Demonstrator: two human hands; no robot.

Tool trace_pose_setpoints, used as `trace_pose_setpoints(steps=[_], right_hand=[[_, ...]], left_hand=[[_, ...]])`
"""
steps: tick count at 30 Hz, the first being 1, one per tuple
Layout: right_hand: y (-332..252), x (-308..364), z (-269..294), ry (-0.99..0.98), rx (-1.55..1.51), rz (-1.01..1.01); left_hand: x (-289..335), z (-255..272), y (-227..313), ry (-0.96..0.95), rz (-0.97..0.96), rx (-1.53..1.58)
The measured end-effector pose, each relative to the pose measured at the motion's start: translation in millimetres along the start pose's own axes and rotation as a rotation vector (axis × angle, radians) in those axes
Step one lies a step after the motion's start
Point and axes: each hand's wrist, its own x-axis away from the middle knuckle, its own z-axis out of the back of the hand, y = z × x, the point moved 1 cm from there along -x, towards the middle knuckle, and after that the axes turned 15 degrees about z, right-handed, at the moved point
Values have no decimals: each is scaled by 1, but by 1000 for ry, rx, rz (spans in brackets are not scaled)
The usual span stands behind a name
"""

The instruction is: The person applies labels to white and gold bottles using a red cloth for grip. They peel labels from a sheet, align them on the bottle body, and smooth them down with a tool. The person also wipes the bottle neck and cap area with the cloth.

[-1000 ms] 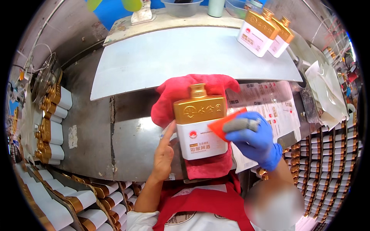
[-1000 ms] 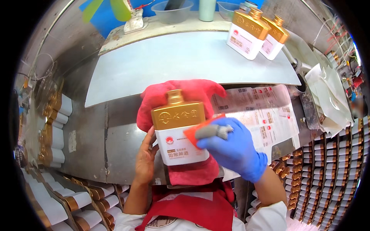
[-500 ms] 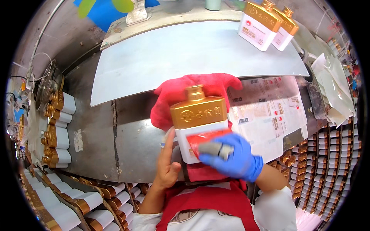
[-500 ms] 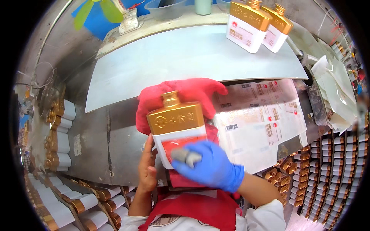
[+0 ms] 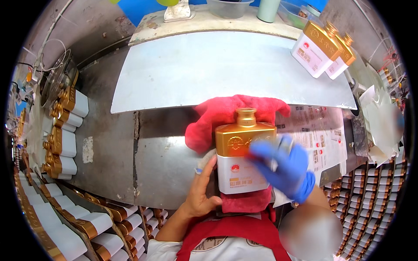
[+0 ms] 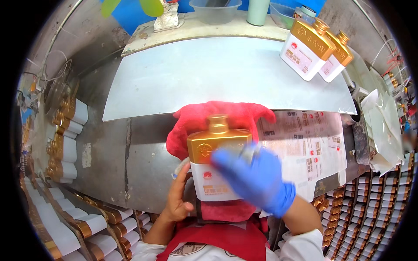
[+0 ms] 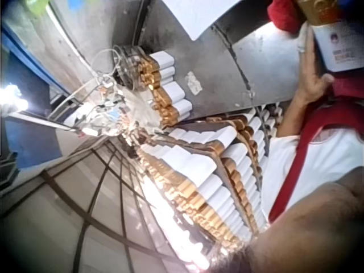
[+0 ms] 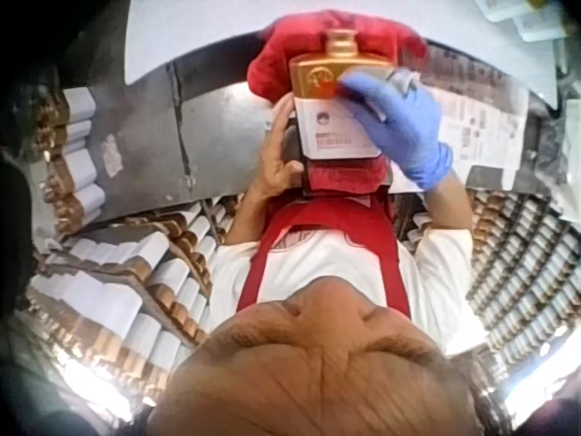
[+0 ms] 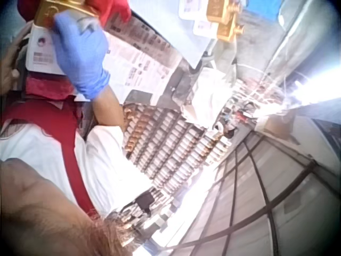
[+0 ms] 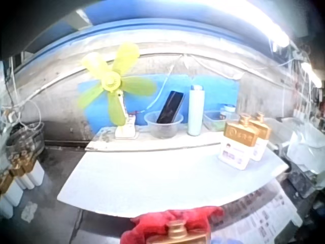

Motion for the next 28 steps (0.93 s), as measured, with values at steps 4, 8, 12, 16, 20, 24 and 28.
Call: trace_pose_setpoints(steps=[4, 8, 12, 16, 20, 24, 28], right_hand=[[29, -29, 15, 316, -275, -215], [68, -48, 17, 81, -432, -559], [85, -73, 3, -546, -333, -420], [89, -72, 22, -673, -472, -411], [71, -56, 52, -603, -587, -517], [51, -44, 73, -553, -671, -600], [44, -41, 78, -582, -575, -594]], left_hand=[[-3, -1, 6, -2, -62, -126], [-6, -8, 7, 119, -99, -334], [-7, -15, -1, 226, -102, -450], [-5, -18, 5, 302, -222, -531], [-1, -24, 6, 348, -251, -546], [1, -26, 16, 338, -260, -575], [4, -28, 13, 354, -296, -595]])
